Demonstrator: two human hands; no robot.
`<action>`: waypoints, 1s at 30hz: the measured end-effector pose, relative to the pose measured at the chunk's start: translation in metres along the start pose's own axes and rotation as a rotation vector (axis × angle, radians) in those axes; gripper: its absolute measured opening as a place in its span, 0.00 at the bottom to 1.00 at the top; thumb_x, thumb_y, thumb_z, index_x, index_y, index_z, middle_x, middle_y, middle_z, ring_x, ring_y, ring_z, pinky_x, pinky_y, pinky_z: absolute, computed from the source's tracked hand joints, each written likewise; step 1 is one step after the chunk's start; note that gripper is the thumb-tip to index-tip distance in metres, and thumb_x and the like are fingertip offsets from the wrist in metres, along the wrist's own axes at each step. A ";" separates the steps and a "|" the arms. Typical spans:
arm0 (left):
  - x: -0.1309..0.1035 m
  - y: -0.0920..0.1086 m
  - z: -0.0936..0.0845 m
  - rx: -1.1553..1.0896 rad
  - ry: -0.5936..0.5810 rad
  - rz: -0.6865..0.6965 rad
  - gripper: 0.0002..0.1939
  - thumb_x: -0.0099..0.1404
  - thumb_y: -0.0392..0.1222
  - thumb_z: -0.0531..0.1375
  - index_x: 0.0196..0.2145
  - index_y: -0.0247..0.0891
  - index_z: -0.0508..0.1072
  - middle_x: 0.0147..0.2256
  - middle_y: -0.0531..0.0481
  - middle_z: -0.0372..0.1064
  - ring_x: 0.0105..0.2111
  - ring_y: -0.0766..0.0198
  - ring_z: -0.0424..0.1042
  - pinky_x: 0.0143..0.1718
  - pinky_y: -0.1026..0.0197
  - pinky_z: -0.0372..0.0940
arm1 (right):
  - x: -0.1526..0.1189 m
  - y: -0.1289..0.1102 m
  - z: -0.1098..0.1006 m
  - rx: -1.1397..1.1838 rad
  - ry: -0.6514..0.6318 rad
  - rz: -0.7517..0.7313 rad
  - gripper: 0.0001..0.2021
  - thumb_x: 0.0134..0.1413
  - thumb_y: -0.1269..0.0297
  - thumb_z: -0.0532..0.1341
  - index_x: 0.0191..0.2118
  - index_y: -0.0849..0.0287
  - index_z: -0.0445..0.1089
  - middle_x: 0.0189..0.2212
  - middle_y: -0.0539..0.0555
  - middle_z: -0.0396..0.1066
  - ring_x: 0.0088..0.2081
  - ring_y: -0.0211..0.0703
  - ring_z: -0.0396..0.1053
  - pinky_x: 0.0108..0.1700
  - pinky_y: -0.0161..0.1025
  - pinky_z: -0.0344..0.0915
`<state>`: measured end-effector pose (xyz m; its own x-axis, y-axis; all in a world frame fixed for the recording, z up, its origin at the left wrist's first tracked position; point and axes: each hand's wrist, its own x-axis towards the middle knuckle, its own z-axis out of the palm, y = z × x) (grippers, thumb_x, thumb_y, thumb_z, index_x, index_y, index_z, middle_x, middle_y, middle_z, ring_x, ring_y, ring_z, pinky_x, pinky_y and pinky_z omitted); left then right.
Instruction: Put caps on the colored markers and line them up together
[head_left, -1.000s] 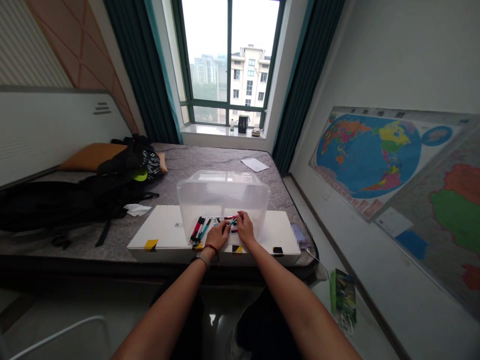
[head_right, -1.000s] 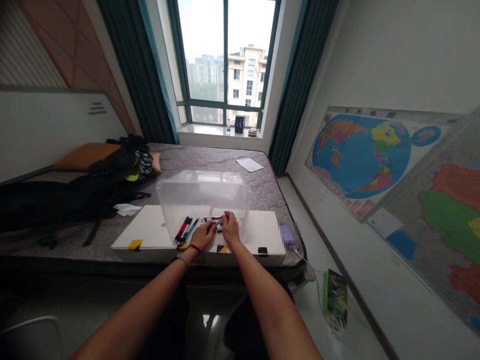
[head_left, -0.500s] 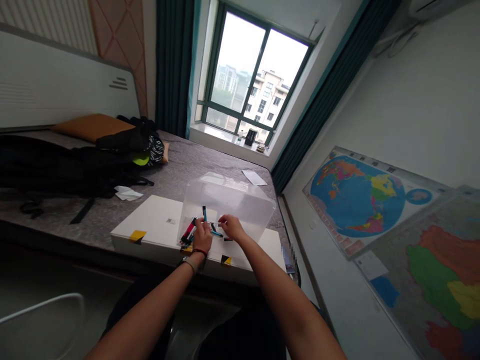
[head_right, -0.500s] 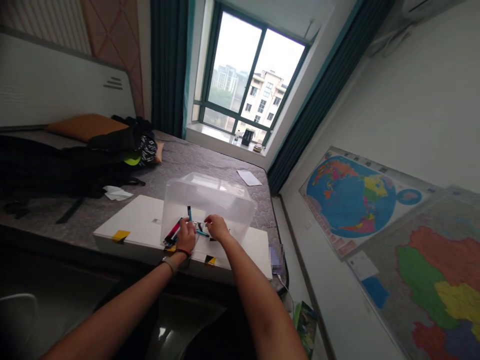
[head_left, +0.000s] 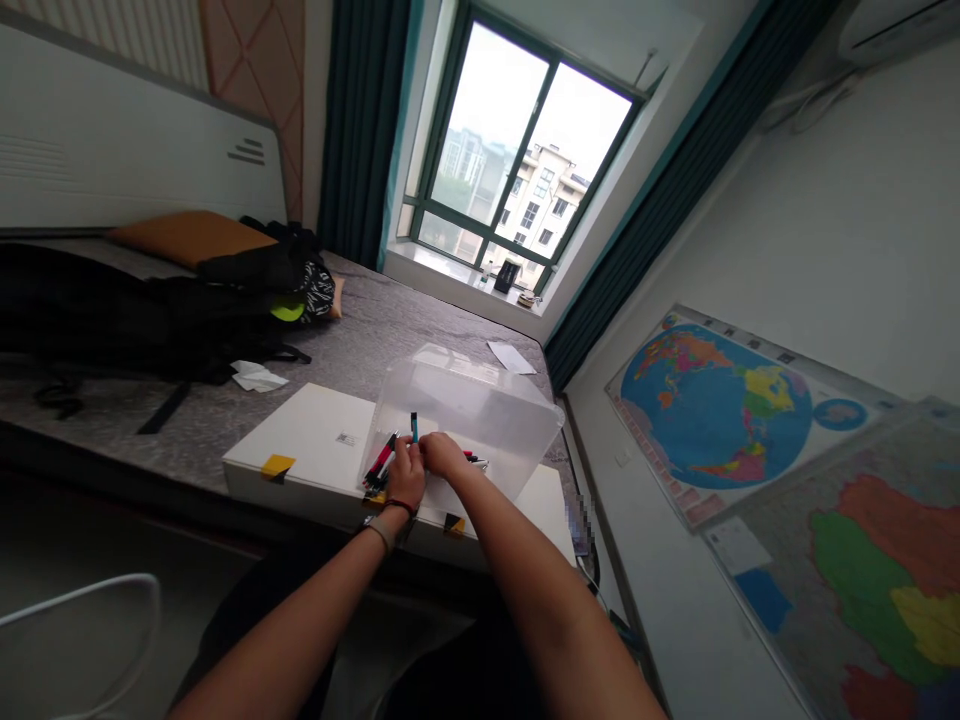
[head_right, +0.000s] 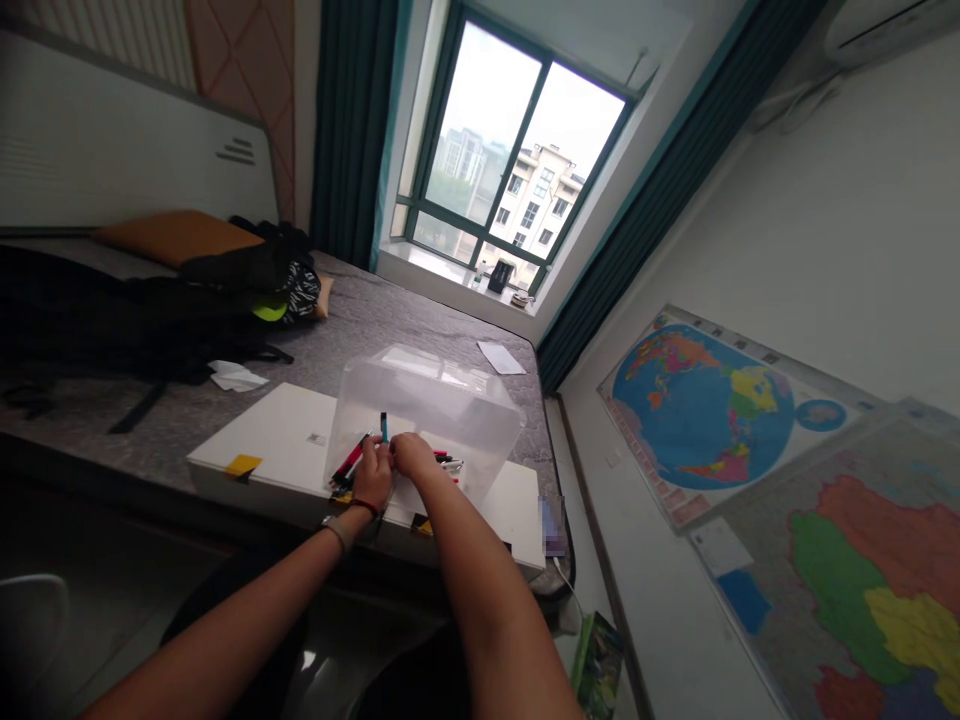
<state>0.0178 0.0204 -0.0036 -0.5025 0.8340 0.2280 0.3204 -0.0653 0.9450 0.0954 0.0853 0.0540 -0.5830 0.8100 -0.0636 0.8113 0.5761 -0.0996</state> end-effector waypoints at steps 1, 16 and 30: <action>0.000 0.001 0.000 0.011 0.000 -0.003 0.12 0.70 0.44 0.46 0.46 0.38 0.63 0.27 0.47 0.70 0.29 0.57 0.72 0.29 0.60 0.59 | 0.001 0.000 0.000 -0.001 -0.004 -0.001 0.09 0.56 0.67 0.58 0.37 0.61 0.76 0.38 0.61 0.76 0.40 0.46 0.72 0.40 0.35 0.61; -0.005 0.002 0.007 0.221 -0.121 0.151 0.13 0.70 0.44 0.46 0.46 0.39 0.64 0.32 0.46 0.73 0.34 0.57 0.73 0.32 0.61 0.59 | -0.016 0.045 -0.011 0.430 0.451 0.109 0.09 0.51 0.74 0.57 0.36 0.59 0.73 0.35 0.54 0.71 0.37 0.39 0.69 0.46 0.38 0.65; -0.021 0.018 0.008 0.500 -0.300 0.245 0.16 0.71 0.48 0.44 0.50 0.41 0.62 0.36 0.45 0.74 0.34 0.56 0.74 0.30 0.61 0.57 | -0.044 0.069 -0.067 0.465 0.417 0.086 0.08 0.50 0.75 0.60 0.34 0.57 0.74 0.32 0.49 0.77 0.36 0.37 0.73 0.45 0.35 0.66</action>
<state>0.0404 0.0055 0.0066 -0.1436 0.9493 0.2796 0.7704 -0.0701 0.6337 0.1802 0.0969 0.1166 -0.3744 0.8798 0.2930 0.6956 0.4754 -0.5387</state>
